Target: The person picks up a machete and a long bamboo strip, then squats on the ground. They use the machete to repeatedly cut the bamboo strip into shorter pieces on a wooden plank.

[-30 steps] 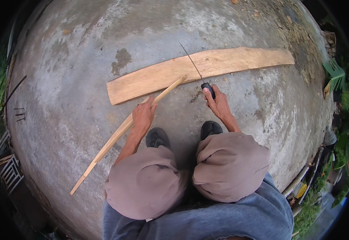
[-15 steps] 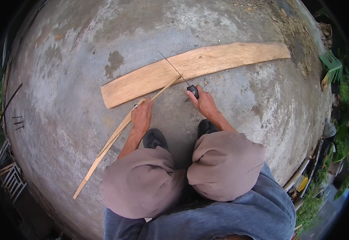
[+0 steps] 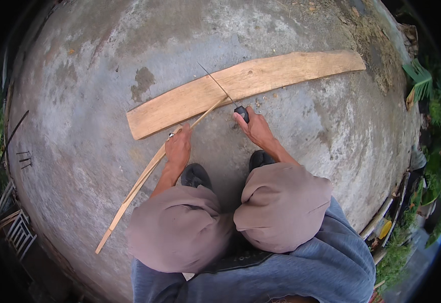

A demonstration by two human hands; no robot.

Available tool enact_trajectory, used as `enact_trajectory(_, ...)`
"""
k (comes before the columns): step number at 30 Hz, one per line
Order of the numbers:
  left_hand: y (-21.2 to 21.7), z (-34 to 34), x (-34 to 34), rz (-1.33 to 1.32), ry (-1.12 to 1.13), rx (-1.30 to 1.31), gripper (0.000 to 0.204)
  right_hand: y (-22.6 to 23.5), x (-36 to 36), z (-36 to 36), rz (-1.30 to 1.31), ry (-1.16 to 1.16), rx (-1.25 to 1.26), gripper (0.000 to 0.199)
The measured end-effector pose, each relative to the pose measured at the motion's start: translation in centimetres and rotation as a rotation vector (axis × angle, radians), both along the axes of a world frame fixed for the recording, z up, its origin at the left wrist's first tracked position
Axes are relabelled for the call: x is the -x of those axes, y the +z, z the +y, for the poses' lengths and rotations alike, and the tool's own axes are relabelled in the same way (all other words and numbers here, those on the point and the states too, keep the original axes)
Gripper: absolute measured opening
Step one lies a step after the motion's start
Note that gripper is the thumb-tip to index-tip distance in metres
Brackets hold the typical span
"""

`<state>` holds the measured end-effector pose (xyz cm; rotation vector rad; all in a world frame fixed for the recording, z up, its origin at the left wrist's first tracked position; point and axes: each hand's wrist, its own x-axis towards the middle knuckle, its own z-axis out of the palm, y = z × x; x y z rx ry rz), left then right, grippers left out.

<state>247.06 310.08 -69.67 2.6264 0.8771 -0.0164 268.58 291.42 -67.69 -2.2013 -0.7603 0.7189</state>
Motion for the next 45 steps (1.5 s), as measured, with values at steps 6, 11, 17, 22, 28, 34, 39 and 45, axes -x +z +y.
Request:
enact_trajectory(6,0.7,-0.1,0.6,-0.001,0.033,0.045,0.027,3.8,0.5,1.2,0.124,-0.024,-0.114,0.053)
enact_trajectory(11,1.1,0.1,0.1,0.049,0.017,0.032,0.028,4.0,1.0,0.5,-0.043,-0.085,-0.393,0.054)
enact_trajectory(17,0.0,0.2,0.4,0.009,-0.008,0.016,0.03,-0.9,-1.8,0.3,0.212,0.003,0.084,0.053)
enact_trajectory(22,0.7,0.6,0.3,0.065,0.002,0.051,0.03,3.9,0.3,1.1,0.172,-0.097,-0.269,0.054)
enact_trajectory(28,-0.5,1.0,0.2,-0.027,-0.025,0.017,0.029,-0.1,-0.8,0.2,0.173,-0.031,-0.003,0.049)
enact_trajectory(34,-0.7,1.2,1.0,0.008,-0.017,0.03,0.031,3.7,0.3,1.4,0.143,-0.024,-0.125,0.055)
enact_trajectory(39,0.7,1.7,0.2,0.062,-0.058,0.017,0.024,-0.5,-0.4,0.9,0.056,0.027,0.112,0.061)
enact_trajectory(45,8.9,2.4,-3.3,0.302,-0.196,-0.089,0.015,-0.7,-1.4,0.5,0.192,0.044,0.117,0.066)
